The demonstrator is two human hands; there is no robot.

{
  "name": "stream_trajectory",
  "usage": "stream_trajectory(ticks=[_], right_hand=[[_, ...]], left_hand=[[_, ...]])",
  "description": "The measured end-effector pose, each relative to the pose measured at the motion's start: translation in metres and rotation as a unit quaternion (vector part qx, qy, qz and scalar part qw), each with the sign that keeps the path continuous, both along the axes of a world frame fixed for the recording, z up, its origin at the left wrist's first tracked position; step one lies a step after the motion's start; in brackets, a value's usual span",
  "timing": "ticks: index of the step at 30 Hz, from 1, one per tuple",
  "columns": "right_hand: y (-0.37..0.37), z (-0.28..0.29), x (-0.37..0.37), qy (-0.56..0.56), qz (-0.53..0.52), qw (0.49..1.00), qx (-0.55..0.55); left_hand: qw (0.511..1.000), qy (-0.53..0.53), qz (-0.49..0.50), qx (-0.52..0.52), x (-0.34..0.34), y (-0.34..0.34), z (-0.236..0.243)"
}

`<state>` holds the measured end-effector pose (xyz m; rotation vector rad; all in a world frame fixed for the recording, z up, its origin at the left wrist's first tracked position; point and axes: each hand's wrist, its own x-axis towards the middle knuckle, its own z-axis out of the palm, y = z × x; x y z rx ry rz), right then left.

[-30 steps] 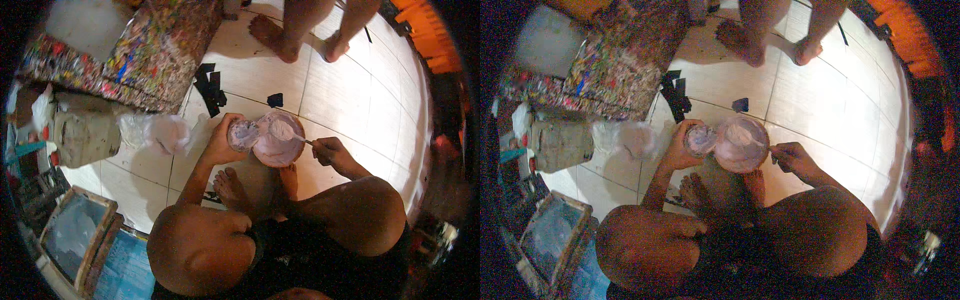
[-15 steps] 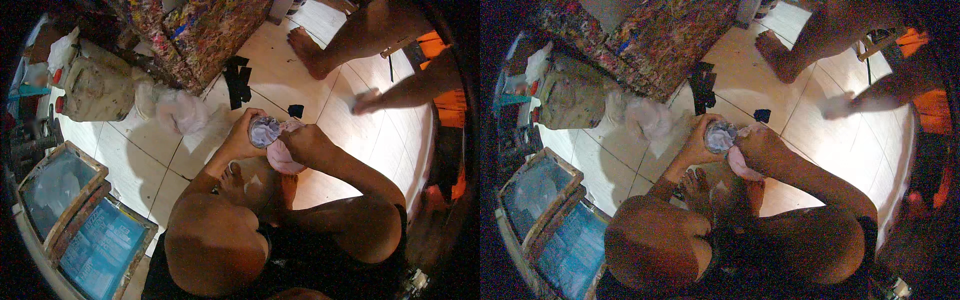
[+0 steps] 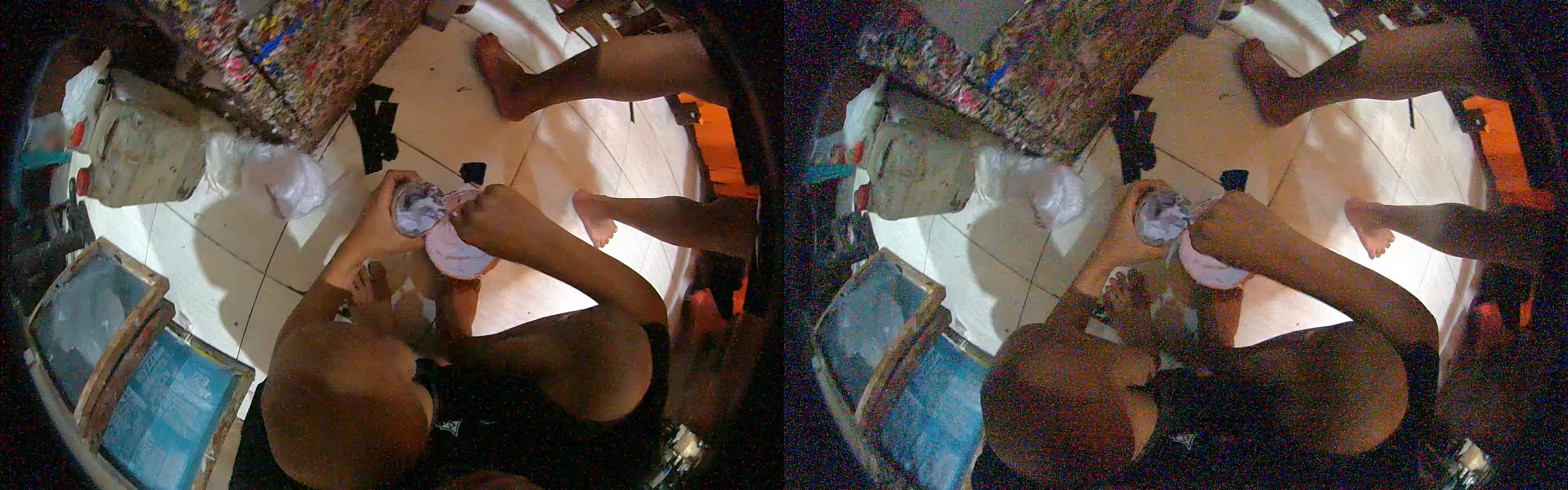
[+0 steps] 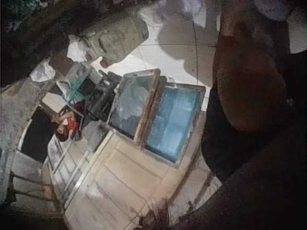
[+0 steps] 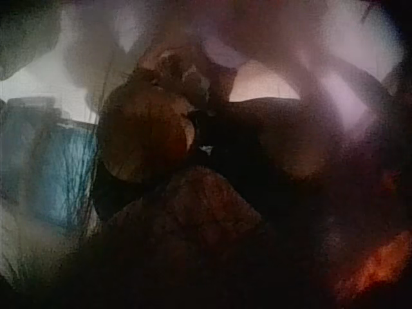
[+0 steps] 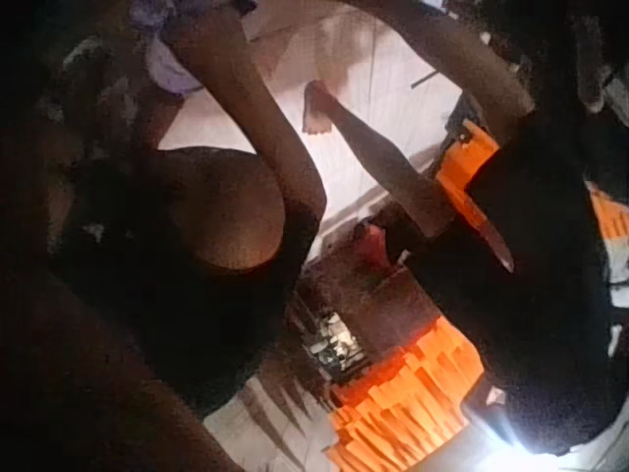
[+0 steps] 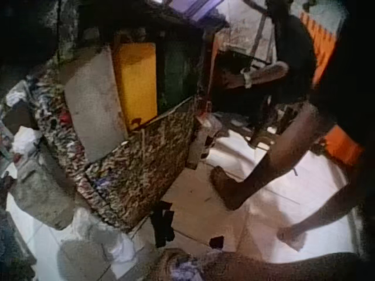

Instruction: The person sits on the floor and mixes a purple substance in a small bucket using a stick. They transfer the mixture between the bucket and a smaller container, then place the bucket on the floor and handle a plastic bag.

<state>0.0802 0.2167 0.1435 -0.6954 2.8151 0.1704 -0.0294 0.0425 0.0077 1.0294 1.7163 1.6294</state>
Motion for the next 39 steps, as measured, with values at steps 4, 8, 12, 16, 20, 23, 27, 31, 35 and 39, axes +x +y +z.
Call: stream_trajectory(ticks=[4, 8, 12, 16, 20, 23, 27, 31, 35, 39], right_hand=[[-0.003, 0.035, -0.003, 0.013, -0.011, 0.999, -0.027], [0.014, -0.002, 0.011, -0.037, -0.043, 0.998, -0.002], [0.012, 0.012, 0.016, -0.015, -0.036, 0.999, -0.024], [0.013, 0.01, 0.018, -0.031, -0.028, 0.997, -0.06], [0.021, -0.001, 0.021, -0.037, -0.03, 0.999, 0.001], [0.016, 0.013, 0.022, -0.019, -0.017, 0.999, -0.019], [0.033, 0.001, 0.032, -0.049, -0.062, 0.994, -0.071], [0.054, 0.052, 0.037, -0.035, -0.139, 0.987, -0.065], [0.077, 0.029, 0.04, -0.042, -0.125, 0.987, -0.089], [0.075, -0.03, 0.059, -0.058, -0.066, 0.994, -0.064]], left_hand=[[0.999, -0.043, -0.011, 0.019, 0.007, -0.004, -0.007], [0.999, -0.03, -0.023, 0.006, -0.001, 0.006, 0.007], [0.999, -0.023, -0.022, -0.02, 0.001, 0.004, 0.013], [0.998, -0.034, -0.042, -0.016, 0.006, 0.004, 0.01], [0.999, -0.005, -0.029, -0.033, 0.0, 0.009, 0.012], [0.998, -0.045, -0.027, -0.04, 0.006, 0.004, 0.009], [0.996, -0.056, -0.051, -0.041, 0.003, 0.01, 0.009], [0.993, 0.015, -0.094, -0.068, -0.005, 0.009, 0.005], [0.973, 0.009, -0.181, -0.14, -0.027, -0.007, 0.029], [0.945, -0.022, -0.299, -0.126, -0.032, 0.025, 0.014]])
